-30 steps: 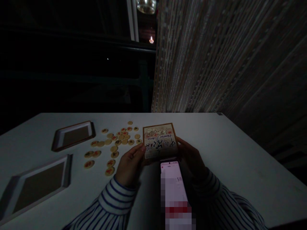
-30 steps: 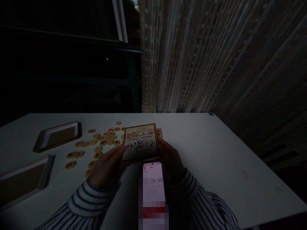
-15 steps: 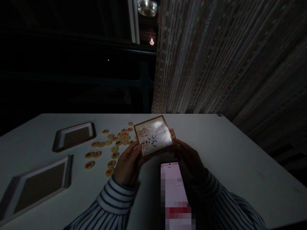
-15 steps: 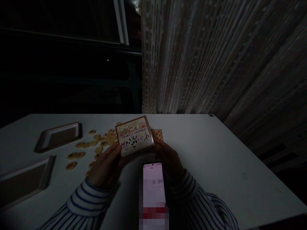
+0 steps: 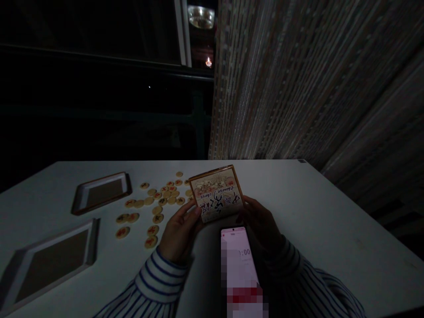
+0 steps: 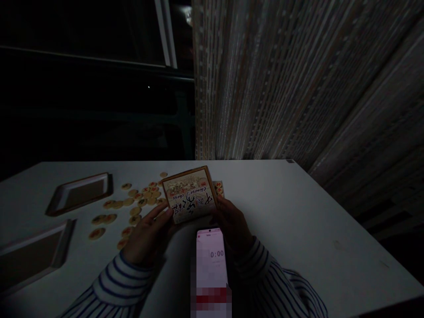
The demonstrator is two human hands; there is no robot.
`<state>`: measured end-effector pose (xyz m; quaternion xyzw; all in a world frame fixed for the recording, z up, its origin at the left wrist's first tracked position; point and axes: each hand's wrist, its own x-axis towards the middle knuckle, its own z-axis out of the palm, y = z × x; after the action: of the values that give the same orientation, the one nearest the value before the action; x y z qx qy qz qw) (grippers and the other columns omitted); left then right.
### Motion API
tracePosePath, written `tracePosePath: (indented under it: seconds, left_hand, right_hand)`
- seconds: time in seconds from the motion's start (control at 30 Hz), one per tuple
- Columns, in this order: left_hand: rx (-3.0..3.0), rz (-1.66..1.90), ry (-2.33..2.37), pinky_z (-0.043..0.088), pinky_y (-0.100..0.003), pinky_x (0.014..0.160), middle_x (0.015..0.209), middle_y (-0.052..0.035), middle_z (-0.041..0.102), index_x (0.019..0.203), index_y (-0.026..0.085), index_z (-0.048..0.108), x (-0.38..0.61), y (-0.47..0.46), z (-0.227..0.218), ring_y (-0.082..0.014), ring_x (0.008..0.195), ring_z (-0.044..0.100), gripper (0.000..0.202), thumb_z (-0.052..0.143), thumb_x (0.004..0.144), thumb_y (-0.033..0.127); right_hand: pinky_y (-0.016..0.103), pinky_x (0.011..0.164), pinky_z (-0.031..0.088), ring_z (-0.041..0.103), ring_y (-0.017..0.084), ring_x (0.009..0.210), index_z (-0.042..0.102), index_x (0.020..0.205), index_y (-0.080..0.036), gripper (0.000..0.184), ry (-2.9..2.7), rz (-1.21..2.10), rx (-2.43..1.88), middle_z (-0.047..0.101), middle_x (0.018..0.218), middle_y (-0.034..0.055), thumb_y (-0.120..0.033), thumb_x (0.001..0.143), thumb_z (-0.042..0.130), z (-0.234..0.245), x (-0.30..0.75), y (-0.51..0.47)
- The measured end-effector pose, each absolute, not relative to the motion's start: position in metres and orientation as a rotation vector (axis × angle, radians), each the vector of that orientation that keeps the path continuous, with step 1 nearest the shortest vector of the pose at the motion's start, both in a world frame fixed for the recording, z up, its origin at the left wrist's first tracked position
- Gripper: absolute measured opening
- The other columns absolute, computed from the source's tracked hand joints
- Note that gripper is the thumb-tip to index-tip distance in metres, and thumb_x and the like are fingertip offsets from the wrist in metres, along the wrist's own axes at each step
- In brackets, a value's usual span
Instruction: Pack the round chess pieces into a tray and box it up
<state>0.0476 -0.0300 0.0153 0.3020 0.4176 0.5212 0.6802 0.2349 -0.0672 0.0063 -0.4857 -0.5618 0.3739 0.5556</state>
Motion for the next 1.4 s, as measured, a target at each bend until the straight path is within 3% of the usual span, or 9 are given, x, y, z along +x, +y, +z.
tracePosePath:
  seconds: [0.27,0.5,0.63,0.83,1.0,1.17,1.4]
  left_hand:
    - [0.836,1.22,0.973,0.044,-0.037,0.09,0.089,-0.008,0.069,0.111,0.017,0.054,0.04,-0.025,0.011,-0.0209,0.091,0.062,0.055,0.073,0.06,0.027]
    - [0.91,1.462,0.971,0.042,-0.044,0.092,0.105,-0.0072,0.064,0.118,0.024,0.05,0.036,-0.026,0.014,-0.0228,0.101,0.057,0.061,0.072,0.062,0.027]
    - [0.983,1.532,1.055,0.041,-0.042,0.094,0.107,-0.0068,0.063,0.114,0.022,0.054,0.034,-0.025,0.015,-0.0223,0.102,0.057,0.057,0.072,0.061,0.027]
    - [1.13,1.48,1.212,0.039,-0.033,0.096,0.1,-0.0036,0.067,0.097,0.022,0.066,0.032,-0.028,0.021,-0.0203,0.101,0.057,0.039,0.073,0.06,0.025]
    - [1.074,1.5,1.239,0.042,-0.031,0.092,0.091,-0.0045,0.069,0.087,0.019,0.069,0.034,-0.029,0.024,-0.0204,0.094,0.06,0.031,0.074,0.056,0.02]
    - [1.08,1.447,1.336,0.041,-0.032,0.092,0.091,-0.0036,0.068,0.089,0.021,0.069,0.032,-0.024,0.018,-0.0199,0.094,0.059,0.031,0.073,0.058,0.026]
    - [0.926,1.42,1.238,0.051,-0.03,0.078,0.09,-0.0047,0.068,0.092,0.018,0.066,0.033,-0.021,0.015,-0.018,0.083,0.063,0.036,0.072,0.059,0.031]
  right_hand:
    - [0.026,0.058,0.048,0.057,0.012,0.063,0.05,0.116,-0.016,0.038,-1.336,0.823,-1.16,0.061,0.072,0.0015,-0.034,0.083,0.048,0.007,0.239,-0.067]
    - [0.028,0.064,0.05,0.058,0.013,0.07,0.052,0.117,-0.018,0.038,-1.37,0.736,-1.177,0.063,0.088,0.004,-0.033,0.083,0.048,0.011,0.24,-0.068]
    - [0.035,0.077,0.05,0.059,0.017,0.088,0.052,0.119,-0.022,0.039,-1.385,0.722,-1.196,0.062,0.103,0.0057,-0.034,0.082,0.049,0.007,0.241,-0.067]
    - [0.043,0.096,0.039,0.05,0.02,0.111,0.051,0.119,-0.023,0.039,-1.354,0.751,-1.144,0.055,0.121,0.0058,-0.033,0.081,0.051,0.0,0.243,-0.065]
    - [0.043,0.096,0.039,0.051,0.021,0.109,0.054,0.117,-0.023,0.038,-1.354,0.663,-1.167,0.056,0.119,0.0057,-0.031,0.08,0.053,0.0,0.244,-0.066]
    - [0.041,0.092,0.043,0.055,0.019,0.104,0.051,0.118,-0.023,0.038,-1.324,0.669,-1.147,0.059,0.115,0.0065,-0.031,0.081,0.053,0.002,0.245,-0.067]
    - [0.038,0.084,0.048,0.06,0.018,0.092,0.042,0.124,-0.023,0.046,-1.281,0.77,-1.06,0.064,0.102,0.0079,-0.034,0.081,0.053,-0.004,0.246,-0.065]
